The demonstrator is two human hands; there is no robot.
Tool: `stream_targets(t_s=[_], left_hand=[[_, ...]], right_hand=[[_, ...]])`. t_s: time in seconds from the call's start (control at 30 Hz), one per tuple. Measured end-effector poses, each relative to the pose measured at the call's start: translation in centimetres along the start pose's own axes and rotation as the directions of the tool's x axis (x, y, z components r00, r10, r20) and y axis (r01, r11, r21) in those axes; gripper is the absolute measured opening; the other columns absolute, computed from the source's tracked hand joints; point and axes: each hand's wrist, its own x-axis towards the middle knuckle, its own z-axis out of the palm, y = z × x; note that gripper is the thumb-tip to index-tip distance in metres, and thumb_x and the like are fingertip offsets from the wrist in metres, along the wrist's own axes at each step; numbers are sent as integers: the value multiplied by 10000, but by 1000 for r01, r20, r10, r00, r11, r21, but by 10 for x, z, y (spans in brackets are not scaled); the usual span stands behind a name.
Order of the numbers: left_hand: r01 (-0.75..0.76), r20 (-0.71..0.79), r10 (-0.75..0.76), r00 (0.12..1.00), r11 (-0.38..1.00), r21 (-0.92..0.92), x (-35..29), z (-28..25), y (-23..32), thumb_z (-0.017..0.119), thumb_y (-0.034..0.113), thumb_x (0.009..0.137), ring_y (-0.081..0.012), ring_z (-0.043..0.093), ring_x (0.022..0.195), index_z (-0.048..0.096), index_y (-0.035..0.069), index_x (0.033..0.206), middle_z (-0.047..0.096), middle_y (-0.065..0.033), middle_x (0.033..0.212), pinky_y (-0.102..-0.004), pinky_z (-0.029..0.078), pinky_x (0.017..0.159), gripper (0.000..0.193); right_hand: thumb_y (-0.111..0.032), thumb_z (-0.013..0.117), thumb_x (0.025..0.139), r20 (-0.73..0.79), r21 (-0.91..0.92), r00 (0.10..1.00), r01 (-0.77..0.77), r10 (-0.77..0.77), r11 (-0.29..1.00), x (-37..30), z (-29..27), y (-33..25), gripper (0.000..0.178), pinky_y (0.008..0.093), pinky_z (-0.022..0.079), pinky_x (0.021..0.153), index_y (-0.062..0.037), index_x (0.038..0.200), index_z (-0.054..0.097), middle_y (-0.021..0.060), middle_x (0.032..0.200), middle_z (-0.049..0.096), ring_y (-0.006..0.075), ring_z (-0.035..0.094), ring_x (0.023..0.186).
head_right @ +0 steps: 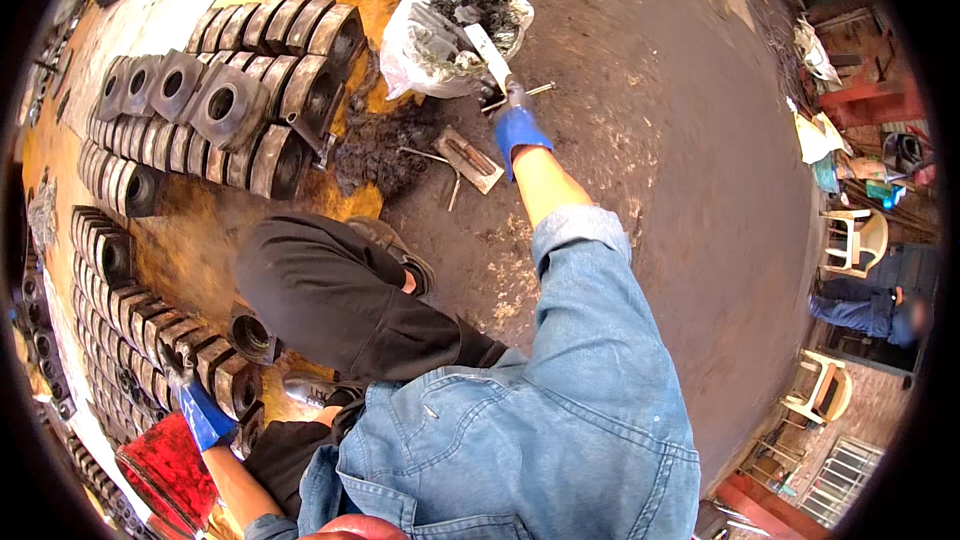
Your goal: The person sits on the floor and uses a metal file to scrape and clean the inner surface of a metal ring. They repeatedly dip the ring into a red bucket, likely containing a cleaning solution, and continue filing the surface. The person also uses a small metal rod to clean the inside of the ring.
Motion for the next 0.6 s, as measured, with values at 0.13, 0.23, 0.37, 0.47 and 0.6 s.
stream_targets(t_s=[0.13,0.23,0.37,0.47,0.6], left_hand=[[33,-65,-33,997,999,2,7,1,-9,717,198,690,-446,508,1108,369,4,1367,550,-301,1166,-420,416,938,786],[47,-98,-48,994,999,-7,13,3,-12,716,199,693,-443,509,1109,370,6,1367,550,-299,1167,-419,416,939,782],[22,-106,-26,994,999,-40,22,11,-10,715,201,696,-439,509,1111,371,8,1367,550,-296,1170,-417,416,940,778],[81,-127,-79,989,997,8,-3,-6,-11,714,202,698,-436,509,1112,371,10,1367,550,-294,1171,-415,416,941,775],[40,-104,-42,994,999,-24,2,5,-6,712,203,702,-432,510,1113,373,12,1367,550,-291,1173,-413,416,941,771]], right_hand=[[-336,370,969,-21,4,998,-66,66,998,42,-13,3,384,319,451,543,-27,1040,587,99,777,657,179,545,569],[-349,343,969,-35,-13,996,-84,83,996,65,-22,-4,405,329,433,520,-36,1028,593,97,752,652,180,520,527],[-397,339,958,-77,-66,989,-131,125,989,77,-55,-33,422,322,375,454,-56,1025,578,87,747,657,159,468,465],[-286,487,920,-109,-78,990,-101,92,992,2,-14,-13,280,314,451,551,-52,1046,575,68,806,655,176,530,573],[-379,387,952,-171,-44,971,-175,165,984,4,-72,-54,339,311,395,459,-122,1074,569,73,797,667,141,493,497]])
